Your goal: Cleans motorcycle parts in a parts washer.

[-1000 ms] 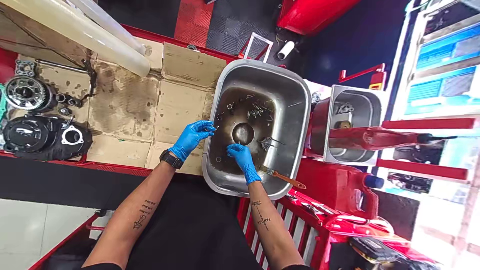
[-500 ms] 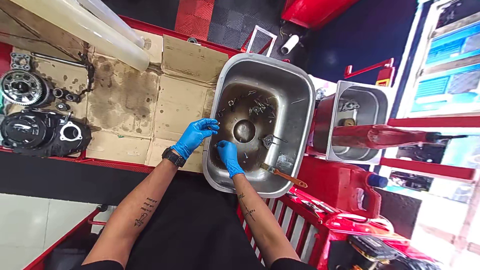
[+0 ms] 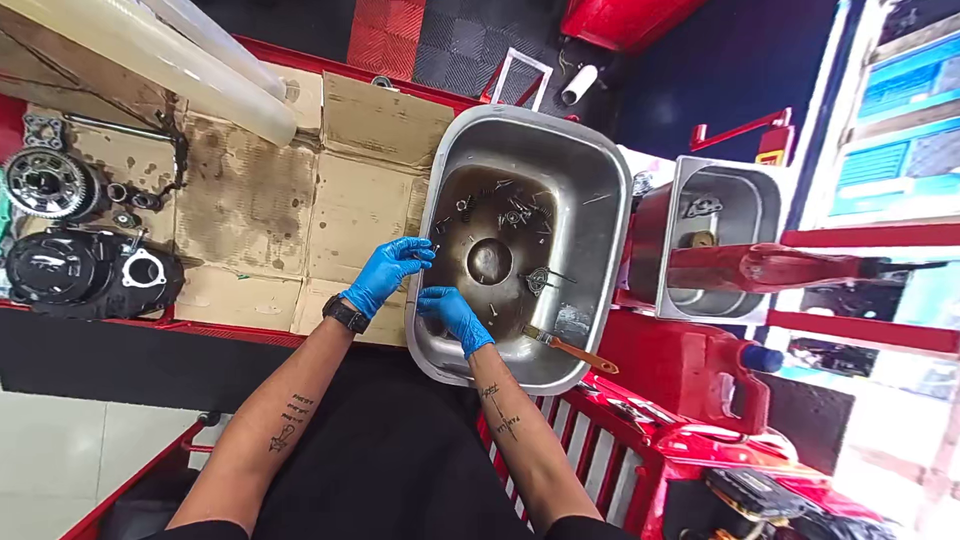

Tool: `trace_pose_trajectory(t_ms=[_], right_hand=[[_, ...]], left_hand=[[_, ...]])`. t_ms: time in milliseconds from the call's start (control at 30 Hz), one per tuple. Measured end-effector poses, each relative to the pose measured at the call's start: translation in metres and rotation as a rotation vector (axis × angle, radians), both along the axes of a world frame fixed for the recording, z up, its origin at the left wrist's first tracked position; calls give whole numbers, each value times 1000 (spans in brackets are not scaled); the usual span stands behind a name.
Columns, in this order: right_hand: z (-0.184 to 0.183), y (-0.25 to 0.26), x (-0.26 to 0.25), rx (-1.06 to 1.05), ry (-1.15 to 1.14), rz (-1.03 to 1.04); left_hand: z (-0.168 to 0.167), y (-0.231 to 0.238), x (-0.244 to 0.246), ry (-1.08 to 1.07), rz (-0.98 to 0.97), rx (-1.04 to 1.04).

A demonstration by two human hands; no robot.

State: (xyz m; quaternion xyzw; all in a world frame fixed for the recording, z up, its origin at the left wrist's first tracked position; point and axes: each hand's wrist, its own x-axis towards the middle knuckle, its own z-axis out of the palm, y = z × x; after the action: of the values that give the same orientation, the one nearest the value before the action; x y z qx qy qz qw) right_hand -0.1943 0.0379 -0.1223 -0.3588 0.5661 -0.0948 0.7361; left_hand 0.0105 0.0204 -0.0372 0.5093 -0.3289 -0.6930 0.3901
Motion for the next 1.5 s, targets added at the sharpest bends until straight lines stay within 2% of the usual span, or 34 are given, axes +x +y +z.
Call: trace_pose_trajectory(t_ms=[133, 300, 533, 700, 933, 1100, 1167, 1267, 1400, 1500], right_hand=[[20, 5, -9, 16, -151, 9], [39, 11, -11, -37, -200, 5], [59, 21, 1, -188, 2, 10], [69, 27, 10, -326, 128, 12], [71, 31, 16, -389, 255, -12], [71, 31, 24, -408, 292, -39], [83, 24, 18, -548, 290, -114], [133, 21, -7, -809, 348, -193], [171, 6, -16, -1181, 332, -124], [178, 7, -23, -1304, 358, -52]], left_hand=[[-1, 0, 3, -23, -3, 5], [0, -3, 6, -32, 1, -3], [0, -7, 0, -31, -21, 3], [2, -9, -6, 3, -30, -125], [2, -12, -12, 30, -51, -119], [7, -10, -8, -62, -115, -216], [7, -8, -7, -121, -124, -325], [10, 9, -21, -110, -83, -462], [22, 9, -36, -42, -43, -586], [33, 15, -52, -19, -44, -621]])
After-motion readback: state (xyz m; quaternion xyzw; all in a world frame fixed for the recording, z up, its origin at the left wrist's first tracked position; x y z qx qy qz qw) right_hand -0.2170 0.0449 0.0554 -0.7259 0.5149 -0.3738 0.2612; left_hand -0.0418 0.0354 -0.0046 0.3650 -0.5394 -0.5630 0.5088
